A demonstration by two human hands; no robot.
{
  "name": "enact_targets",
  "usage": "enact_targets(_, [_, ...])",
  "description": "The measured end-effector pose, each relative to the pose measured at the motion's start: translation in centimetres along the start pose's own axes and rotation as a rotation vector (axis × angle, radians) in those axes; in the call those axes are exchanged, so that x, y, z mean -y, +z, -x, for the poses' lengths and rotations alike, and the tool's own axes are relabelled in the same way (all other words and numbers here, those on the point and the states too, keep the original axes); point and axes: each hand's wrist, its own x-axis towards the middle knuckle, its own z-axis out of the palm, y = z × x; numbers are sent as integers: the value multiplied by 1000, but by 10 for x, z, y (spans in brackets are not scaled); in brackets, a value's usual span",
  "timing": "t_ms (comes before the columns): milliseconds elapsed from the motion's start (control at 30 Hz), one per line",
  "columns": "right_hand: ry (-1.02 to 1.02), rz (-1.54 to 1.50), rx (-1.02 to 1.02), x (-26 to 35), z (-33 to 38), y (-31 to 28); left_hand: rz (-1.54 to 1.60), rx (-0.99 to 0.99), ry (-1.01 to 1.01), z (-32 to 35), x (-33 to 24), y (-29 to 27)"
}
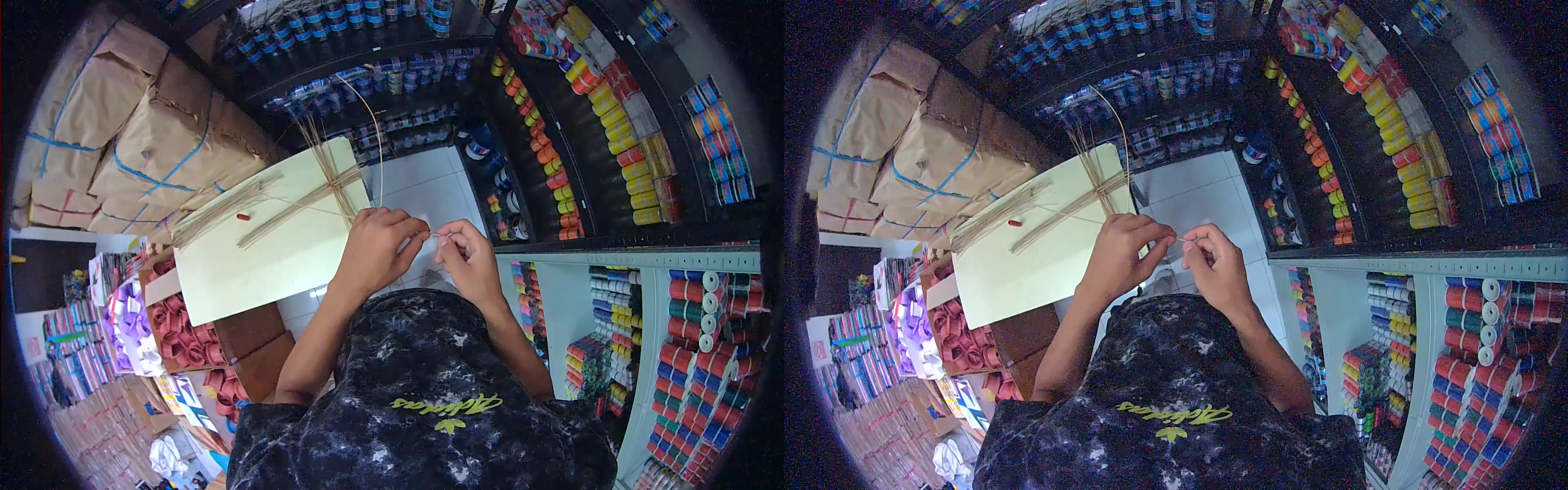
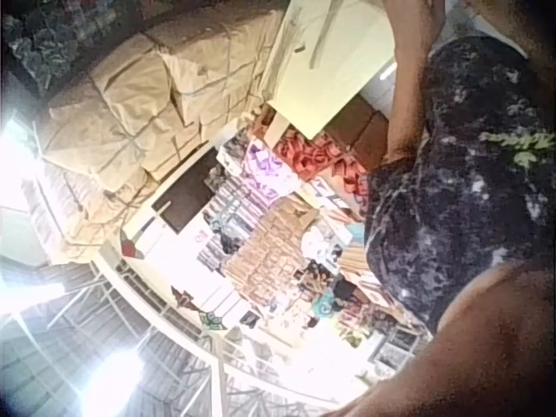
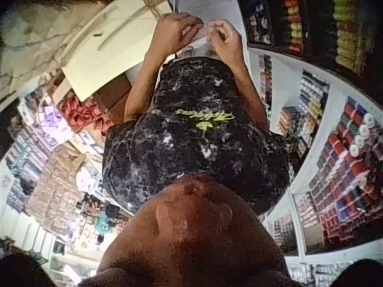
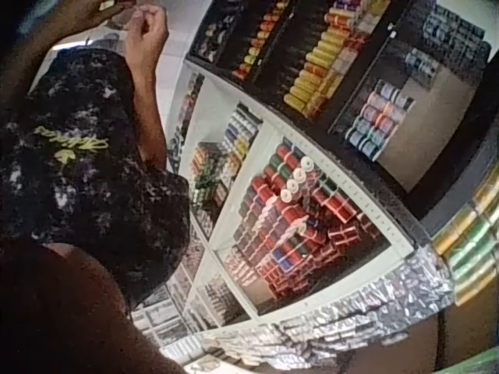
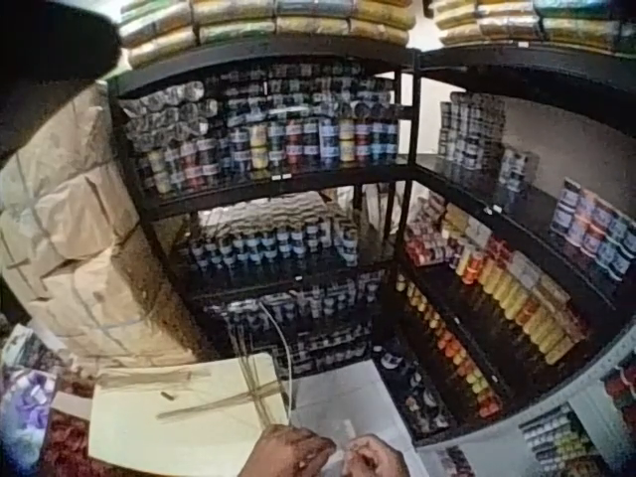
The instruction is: The recorder is assembling a kite frame by tying thin bamboo sticks together with thread.
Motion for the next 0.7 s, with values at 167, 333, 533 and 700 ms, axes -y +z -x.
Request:
enact_targets(167, [0, -4, -8, 1, 1, 1, 3, -4, 15, 1, -1, -1])
enact_targets(333, [-10, 15, -17, -5, 1, 1, 19, 12, 4, 3, 0, 4])
enact_targets(533, [-59, -26, -74, -13, 4, 8, 69, 13, -2, 3, -6, 7])
enact_targets(700, [-69, -5, -106, -13, 7, 11, 111, 31, 7, 1, -2, 9])
